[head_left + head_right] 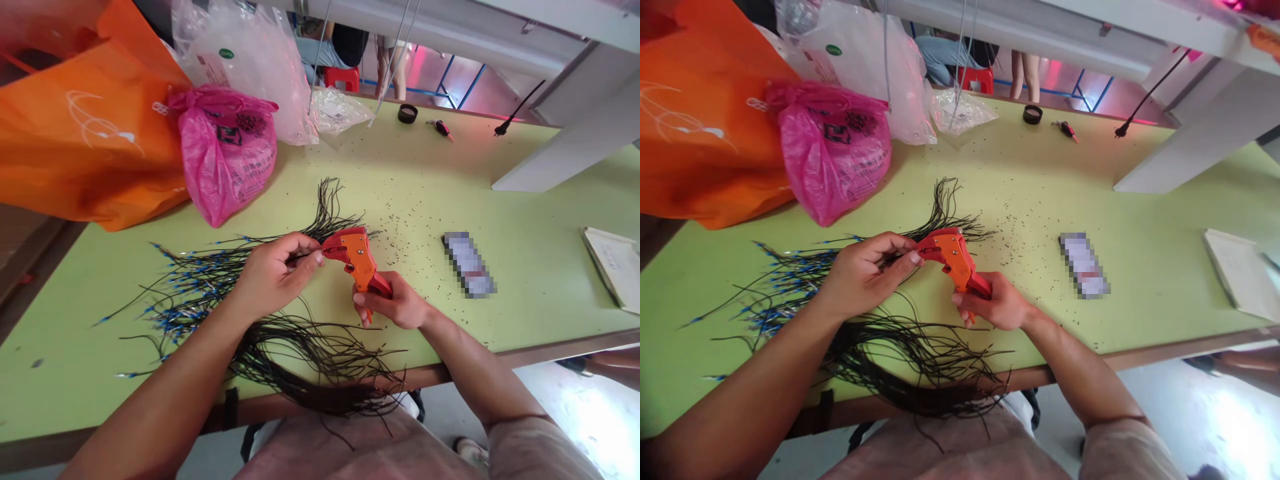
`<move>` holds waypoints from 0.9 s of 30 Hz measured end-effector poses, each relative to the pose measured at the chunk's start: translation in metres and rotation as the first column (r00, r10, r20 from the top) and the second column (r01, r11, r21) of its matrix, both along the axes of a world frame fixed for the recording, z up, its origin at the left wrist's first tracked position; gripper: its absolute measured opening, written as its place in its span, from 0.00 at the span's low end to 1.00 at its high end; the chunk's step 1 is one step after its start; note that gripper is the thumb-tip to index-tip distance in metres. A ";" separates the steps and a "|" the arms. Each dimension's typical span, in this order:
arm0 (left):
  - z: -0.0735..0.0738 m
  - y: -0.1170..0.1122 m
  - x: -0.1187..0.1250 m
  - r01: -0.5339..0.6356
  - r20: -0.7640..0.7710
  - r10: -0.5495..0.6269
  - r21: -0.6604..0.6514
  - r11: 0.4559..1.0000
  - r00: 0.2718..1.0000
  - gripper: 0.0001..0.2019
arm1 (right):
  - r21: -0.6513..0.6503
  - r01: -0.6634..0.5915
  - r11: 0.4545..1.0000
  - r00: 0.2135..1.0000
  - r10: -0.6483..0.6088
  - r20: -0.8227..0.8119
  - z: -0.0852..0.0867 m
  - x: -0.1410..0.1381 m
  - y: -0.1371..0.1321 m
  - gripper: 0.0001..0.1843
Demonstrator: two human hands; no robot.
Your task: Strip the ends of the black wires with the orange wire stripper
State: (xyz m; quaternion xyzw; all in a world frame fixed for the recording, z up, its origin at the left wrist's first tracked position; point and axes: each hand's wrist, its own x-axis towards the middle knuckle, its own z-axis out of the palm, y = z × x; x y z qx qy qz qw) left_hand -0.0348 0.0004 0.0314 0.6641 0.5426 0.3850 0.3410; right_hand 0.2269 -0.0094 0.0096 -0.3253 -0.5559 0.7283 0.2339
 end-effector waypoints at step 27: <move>-0.004 0.002 0.004 -0.041 0.202 0.044 -0.019 0.999 0.978 0.13 | -0.144 0.240 0.960 0.908 -0.275 -0.315 -0.016 0.011 0.020 0.24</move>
